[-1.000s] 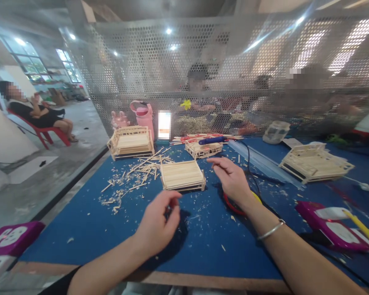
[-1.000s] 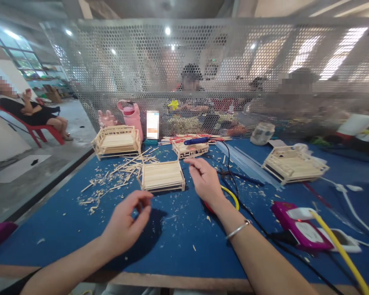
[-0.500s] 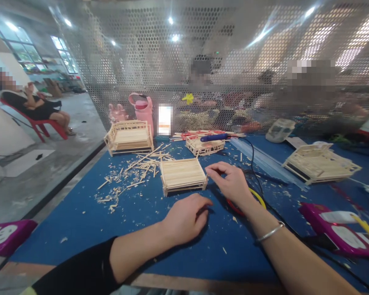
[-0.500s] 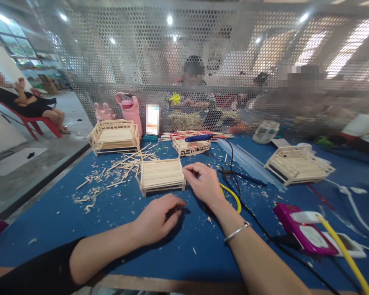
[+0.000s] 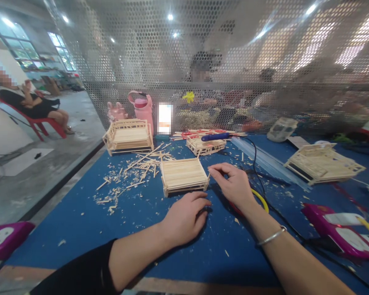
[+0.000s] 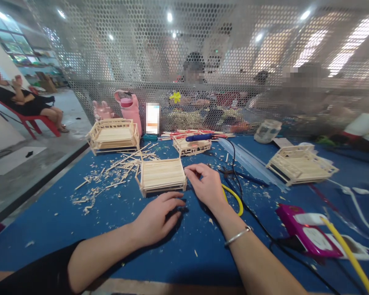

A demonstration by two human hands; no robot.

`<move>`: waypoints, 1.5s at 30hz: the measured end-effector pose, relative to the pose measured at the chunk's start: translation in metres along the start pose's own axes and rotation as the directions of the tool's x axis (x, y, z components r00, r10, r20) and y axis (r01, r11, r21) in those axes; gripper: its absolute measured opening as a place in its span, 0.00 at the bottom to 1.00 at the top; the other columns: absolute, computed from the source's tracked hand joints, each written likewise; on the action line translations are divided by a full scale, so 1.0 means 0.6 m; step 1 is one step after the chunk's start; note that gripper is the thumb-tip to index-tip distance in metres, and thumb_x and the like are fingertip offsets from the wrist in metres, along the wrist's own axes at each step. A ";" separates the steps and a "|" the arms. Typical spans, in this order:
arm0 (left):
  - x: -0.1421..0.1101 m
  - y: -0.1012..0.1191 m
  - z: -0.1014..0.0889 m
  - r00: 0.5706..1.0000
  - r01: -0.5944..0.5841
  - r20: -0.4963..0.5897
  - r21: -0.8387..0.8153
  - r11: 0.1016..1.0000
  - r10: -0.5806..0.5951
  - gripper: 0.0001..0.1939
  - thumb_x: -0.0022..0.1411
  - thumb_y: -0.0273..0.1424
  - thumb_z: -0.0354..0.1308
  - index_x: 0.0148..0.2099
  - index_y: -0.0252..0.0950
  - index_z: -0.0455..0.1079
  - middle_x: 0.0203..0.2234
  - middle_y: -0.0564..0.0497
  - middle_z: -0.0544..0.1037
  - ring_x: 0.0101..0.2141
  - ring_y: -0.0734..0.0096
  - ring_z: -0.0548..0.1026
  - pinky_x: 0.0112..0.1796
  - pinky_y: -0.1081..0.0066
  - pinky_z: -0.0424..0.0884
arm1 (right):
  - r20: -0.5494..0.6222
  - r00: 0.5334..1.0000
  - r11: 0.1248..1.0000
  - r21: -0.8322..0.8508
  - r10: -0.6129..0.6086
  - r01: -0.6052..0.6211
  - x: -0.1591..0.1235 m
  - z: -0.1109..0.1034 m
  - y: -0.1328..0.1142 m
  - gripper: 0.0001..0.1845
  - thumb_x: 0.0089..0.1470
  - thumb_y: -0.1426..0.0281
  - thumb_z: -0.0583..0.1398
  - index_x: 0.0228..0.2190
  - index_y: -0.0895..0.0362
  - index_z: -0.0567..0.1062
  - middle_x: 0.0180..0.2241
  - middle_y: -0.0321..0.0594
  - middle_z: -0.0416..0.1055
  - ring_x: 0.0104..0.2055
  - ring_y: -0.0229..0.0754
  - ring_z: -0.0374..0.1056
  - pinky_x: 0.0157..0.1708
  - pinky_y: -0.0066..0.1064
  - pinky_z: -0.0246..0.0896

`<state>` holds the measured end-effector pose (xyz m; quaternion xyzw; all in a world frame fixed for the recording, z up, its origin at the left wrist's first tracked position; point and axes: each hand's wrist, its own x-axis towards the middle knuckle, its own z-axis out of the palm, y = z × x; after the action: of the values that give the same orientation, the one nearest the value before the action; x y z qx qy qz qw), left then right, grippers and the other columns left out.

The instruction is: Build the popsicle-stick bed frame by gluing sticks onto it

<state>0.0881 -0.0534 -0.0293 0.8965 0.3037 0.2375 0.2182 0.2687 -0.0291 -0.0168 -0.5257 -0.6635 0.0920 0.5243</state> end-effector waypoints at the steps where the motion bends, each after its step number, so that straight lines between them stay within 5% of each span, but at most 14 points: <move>1: 0.000 0.000 0.000 1.000 -0.002 -0.001 -0.003 1.000 0.002 0.14 0.60 0.25 0.51 0.47 0.36 0.70 0.50 0.42 0.73 0.50 0.60 0.71 0.51 0.59 0.69 | -0.001 1.000 1.000 -0.002 -0.002 0.002 0.000 0.000 0.000 0.10 0.53 0.66 0.57 0.27 0.55 0.77 0.28 0.38 0.76 0.30 0.41 0.70 0.33 0.32 0.63; 27: -0.003 0.003 0.000 1.000 0.015 0.011 0.042 0.999 -0.016 0.13 0.59 0.24 0.52 0.46 0.34 0.70 0.57 0.39 0.64 0.56 0.56 0.65 0.54 0.60 0.66 | -0.015 0.999 1.000 -0.013 -0.029 0.029 -0.002 -0.001 0.001 0.09 0.53 0.67 0.57 0.27 0.55 0.77 0.27 0.38 0.76 0.28 0.40 0.69 0.29 0.30 0.62; 31: 0.006 0.023 -0.001 0.998 -0.043 -0.033 0.042 0.998 0.044 0.09 0.60 0.24 0.51 0.40 0.34 0.70 0.45 0.42 0.74 0.46 0.63 0.72 0.47 0.67 0.70 | -0.020 0.999 0.999 -0.008 -0.031 0.031 -0.002 0.000 0.003 0.09 0.53 0.67 0.57 0.27 0.54 0.77 0.27 0.38 0.76 0.28 0.40 0.68 0.29 0.30 0.63; 37: 0.041 0.050 0.003 0.977 -0.211 0.081 0.260 0.942 0.196 0.09 0.60 0.34 0.54 0.30 0.35 0.69 0.24 0.51 0.76 0.27 0.67 0.74 0.31 0.68 0.65 | -0.019 0.999 0.999 -0.010 -0.037 0.037 -0.003 0.002 0.005 0.09 0.53 0.67 0.57 0.29 0.55 0.77 0.27 0.39 0.76 0.27 0.40 0.68 0.29 0.31 0.64; 45: 0.058 -0.003 0.022 0.944 -0.315 0.043 0.403 0.859 0.326 0.17 0.61 0.37 0.53 0.24 0.34 0.71 0.19 0.49 0.78 0.25 0.66 0.76 0.48 0.56 0.61 | -0.015 0.998 0.998 -0.011 -0.058 0.057 -0.006 0.001 0.006 0.11 0.55 0.67 0.55 0.31 0.55 0.78 0.29 0.40 0.77 0.31 0.41 0.71 0.32 0.32 0.65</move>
<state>0.1192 -0.0332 -0.0306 0.9567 0.1958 0.2144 -0.0184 0.2699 -0.0301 -0.0218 -0.5099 -0.6750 0.0693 0.5288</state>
